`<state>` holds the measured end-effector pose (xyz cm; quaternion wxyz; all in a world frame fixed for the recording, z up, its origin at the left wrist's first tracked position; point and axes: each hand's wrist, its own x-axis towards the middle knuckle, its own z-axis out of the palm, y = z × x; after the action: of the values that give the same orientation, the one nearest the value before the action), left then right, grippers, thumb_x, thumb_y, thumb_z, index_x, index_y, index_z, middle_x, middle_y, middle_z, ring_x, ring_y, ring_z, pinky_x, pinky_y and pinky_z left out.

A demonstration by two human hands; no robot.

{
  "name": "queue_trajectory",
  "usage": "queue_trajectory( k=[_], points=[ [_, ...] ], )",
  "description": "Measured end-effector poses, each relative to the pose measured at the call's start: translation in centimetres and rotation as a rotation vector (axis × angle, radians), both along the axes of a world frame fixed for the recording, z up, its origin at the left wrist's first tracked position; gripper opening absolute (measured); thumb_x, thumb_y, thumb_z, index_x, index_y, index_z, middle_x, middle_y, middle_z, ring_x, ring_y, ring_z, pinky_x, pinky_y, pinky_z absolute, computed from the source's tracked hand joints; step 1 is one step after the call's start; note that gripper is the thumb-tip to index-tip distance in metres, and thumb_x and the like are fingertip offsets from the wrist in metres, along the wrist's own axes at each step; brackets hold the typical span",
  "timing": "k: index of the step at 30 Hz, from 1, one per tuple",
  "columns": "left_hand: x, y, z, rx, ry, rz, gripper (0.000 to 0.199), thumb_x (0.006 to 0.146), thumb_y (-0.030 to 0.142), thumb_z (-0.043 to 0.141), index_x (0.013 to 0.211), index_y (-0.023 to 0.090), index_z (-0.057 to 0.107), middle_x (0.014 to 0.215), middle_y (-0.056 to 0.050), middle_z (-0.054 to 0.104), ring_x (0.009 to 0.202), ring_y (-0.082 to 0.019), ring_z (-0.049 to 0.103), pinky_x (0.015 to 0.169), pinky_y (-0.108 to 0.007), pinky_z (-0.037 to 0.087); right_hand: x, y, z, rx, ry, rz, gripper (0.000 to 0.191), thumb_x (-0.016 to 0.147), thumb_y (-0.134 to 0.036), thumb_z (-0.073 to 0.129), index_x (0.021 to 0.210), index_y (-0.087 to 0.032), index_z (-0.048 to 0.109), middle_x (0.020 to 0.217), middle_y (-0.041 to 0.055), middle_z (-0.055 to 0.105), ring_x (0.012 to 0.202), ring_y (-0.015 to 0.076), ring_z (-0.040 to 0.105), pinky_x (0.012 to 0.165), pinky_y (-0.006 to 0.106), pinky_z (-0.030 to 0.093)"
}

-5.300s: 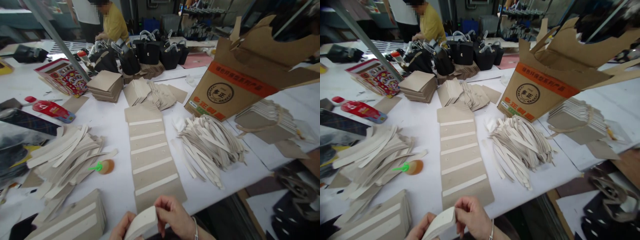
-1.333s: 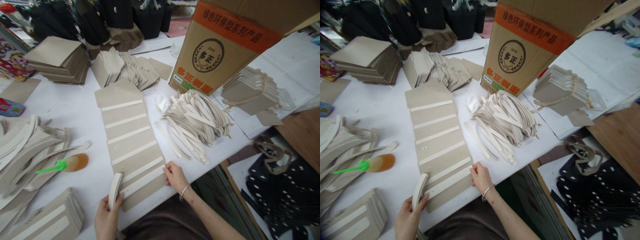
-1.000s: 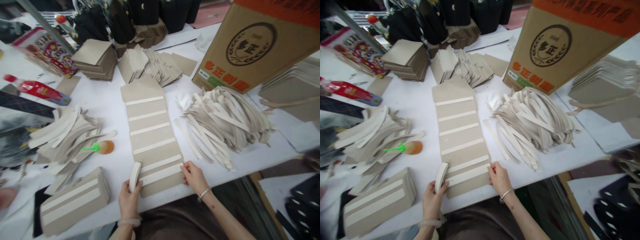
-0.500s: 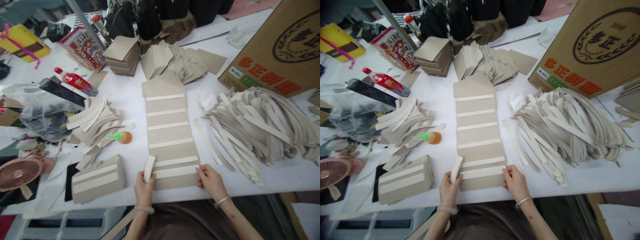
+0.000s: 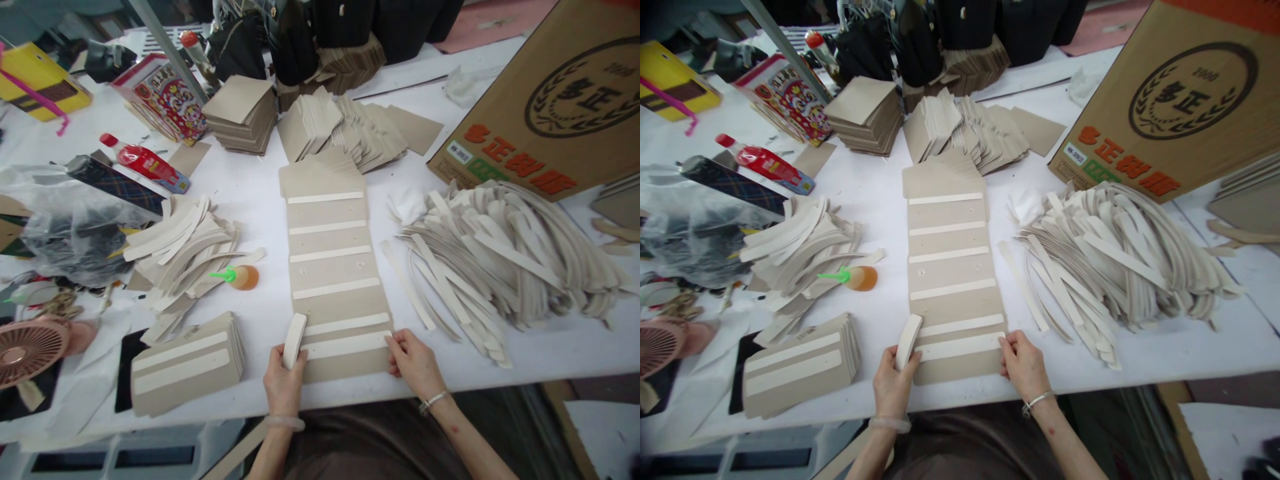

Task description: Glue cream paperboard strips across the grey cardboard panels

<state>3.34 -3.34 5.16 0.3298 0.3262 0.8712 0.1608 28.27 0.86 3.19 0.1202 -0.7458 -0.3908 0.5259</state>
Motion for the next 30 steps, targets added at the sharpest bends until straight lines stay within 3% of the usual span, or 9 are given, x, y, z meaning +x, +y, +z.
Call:
queue_trajectory(
  k=[10, 15, 18, 20, 24, 30],
  points=[
    [0.3, -0.1, -0.4, -0.066, 0.058, 0.003, 0.042, 0.066, 0.059, 0.052, 0.086, 0.022, 0.052, 0.064, 0.003, 0.055, 0.063, -0.020, 0.055, 0.062, -0.030, 0.040, -0.4, -0.1, 0.1, 0.030, -0.074, -0.004, 0.021, 0.082, -0.039, 0.039, 0.069, -0.023, 0.039, 0.047, -0.0058, 0.053, 0.036, 0.0117, 0.054, 0.036, 0.020, 0.038],
    [0.3, -0.1, -0.4, -0.077, 0.075, -0.012, 0.042, 0.066, 0.059, 0.053, 0.089, 0.023, 0.049, 0.066, 0.003, 0.054, 0.065, -0.020, 0.055, 0.061, -0.029, 0.041, -0.3, 0.0, 1.0, 0.260, -0.427, 0.243, 0.007, 0.081, -0.029, 0.044, 0.082, -0.022, 0.047, 0.063, -0.0012, 0.059, 0.057, 0.0157, 0.058, 0.049, 0.023, 0.037],
    [0.4, -0.1, -0.3, -0.072, 0.072, -0.023, 0.041, 0.066, 0.058, 0.052, 0.088, 0.024, 0.048, 0.065, 0.003, 0.053, 0.064, -0.020, 0.055, 0.060, -0.029, 0.041, -0.6, -0.1, 1.4, 0.375, -0.460, 0.353, 0.013, 0.083, -0.021, 0.038, 0.082, -0.022, 0.051, 0.080, 0.0034, 0.060, 0.070, 0.0160, 0.058, 0.059, 0.024, 0.038],
    [0.5, -0.1, -0.3, -0.080, 0.077, -0.021, 0.040, 0.067, 0.058, 0.052, 0.088, 0.024, 0.048, 0.063, 0.004, 0.053, 0.063, -0.020, 0.055, 0.060, -0.029, 0.041, -0.8, -0.1, 1.3, 0.399, -0.444, 0.366, 0.017, 0.083, -0.018, 0.035, 0.078, -0.021, 0.051, 0.080, 0.0043, 0.058, 0.072, 0.0158, 0.057, 0.063, 0.024, 0.039],
    [0.9, 0.1, 0.1, -0.086, 0.072, -0.017, 0.037, 0.068, 0.055, 0.051, 0.088, 0.024, 0.047, 0.062, 0.003, 0.053, 0.063, -0.021, 0.055, 0.060, -0.029, 0.041, -1.2, -0.2, 0.8, 0.392, -0.444, 0.344, 0.008, 0.081, -0.027, 0.042, 0.080, -0.021, 0.048, 0.080, 0.0035, 0.055, 0.069, 0.0165, 0.056, 0.062, 0.026, 0.041],
    [1.0, 0.5, 1.4, -0.038, 0.035, 0.009, 0.035, 0.069, 0.053, 0.051, 0.087, 0.022, 0.047, 0.064, 0.001, 0.056, 0.065, -0.021, 0.055, 0.063, -0.030, 0.041, -0.9, -0.3, 0.6, 0.381, -0.449, 0.361, 0.010, 0.080, -0.032, 0.047, 0.079, -0.022, 0.046, 0.081, 0.0027, 0.053, 0.066, 0.0175, 0.056, 0.057, 0.027, 0.041]
  ],
)
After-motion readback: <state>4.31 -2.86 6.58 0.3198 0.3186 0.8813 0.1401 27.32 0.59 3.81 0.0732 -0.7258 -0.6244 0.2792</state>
